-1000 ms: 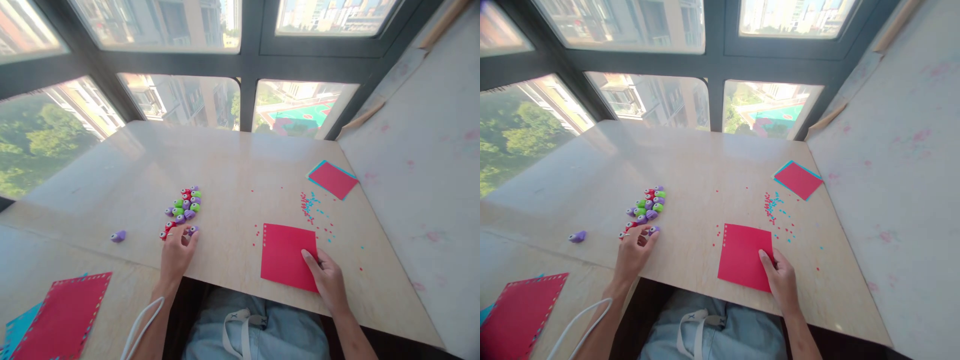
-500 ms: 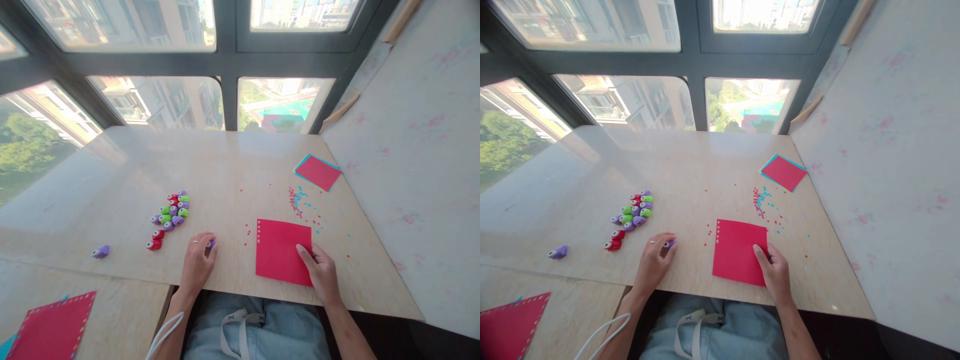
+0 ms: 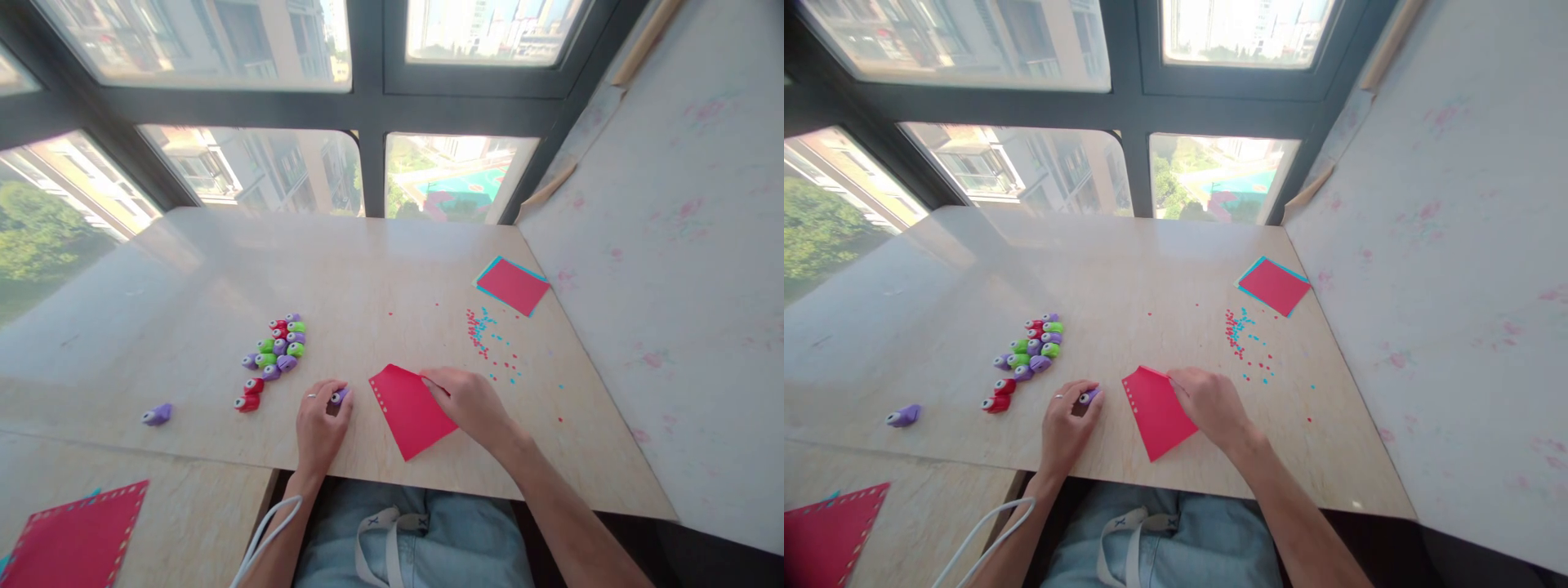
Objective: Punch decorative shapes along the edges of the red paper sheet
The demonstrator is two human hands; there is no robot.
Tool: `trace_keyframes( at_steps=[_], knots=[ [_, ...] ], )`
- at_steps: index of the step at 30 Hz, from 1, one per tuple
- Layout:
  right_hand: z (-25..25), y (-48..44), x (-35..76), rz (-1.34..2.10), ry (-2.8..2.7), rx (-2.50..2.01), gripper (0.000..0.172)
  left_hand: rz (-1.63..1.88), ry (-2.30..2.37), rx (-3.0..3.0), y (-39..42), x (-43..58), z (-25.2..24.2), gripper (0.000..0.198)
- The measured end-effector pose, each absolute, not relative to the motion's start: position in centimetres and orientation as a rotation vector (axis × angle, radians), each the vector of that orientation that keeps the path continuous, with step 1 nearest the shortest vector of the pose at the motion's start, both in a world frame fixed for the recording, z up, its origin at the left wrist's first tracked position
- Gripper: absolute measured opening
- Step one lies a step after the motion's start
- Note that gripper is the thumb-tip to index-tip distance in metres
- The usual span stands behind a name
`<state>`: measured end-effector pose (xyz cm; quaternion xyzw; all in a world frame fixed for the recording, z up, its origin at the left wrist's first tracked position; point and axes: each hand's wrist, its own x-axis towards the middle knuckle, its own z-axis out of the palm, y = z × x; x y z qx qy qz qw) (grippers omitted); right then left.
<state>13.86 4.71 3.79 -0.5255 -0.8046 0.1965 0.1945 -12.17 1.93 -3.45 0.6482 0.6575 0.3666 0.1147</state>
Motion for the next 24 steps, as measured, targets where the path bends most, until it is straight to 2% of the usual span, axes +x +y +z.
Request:
trace_keyframes(
  at_steps=[5,14,19,24],
  knots=[
    [5.3,7.3,16.1,0.115,-2.494,-1.633,0.032,1.090,1.925,1.888,1.8,-12.1,-3.4,0.014],
    [6.6,9.0,21.1,-0.245,-2.304,-1.904,0.033,1.115,1.920,1.873,1.8,-12.1,-3.5,0.012],
    [7.9,9.9,22.8,-0.308,-2.129,-2.010,0.032,1.104,1.922,1.878,1.8,-12.1,-3.4,0.012],
    [9.8,10.3,22.6,-0.192,-2.019,-1.849,0.034,1.095,1.931,1.882,1.8,-12.1,-3.3,0.013]
  ],
)
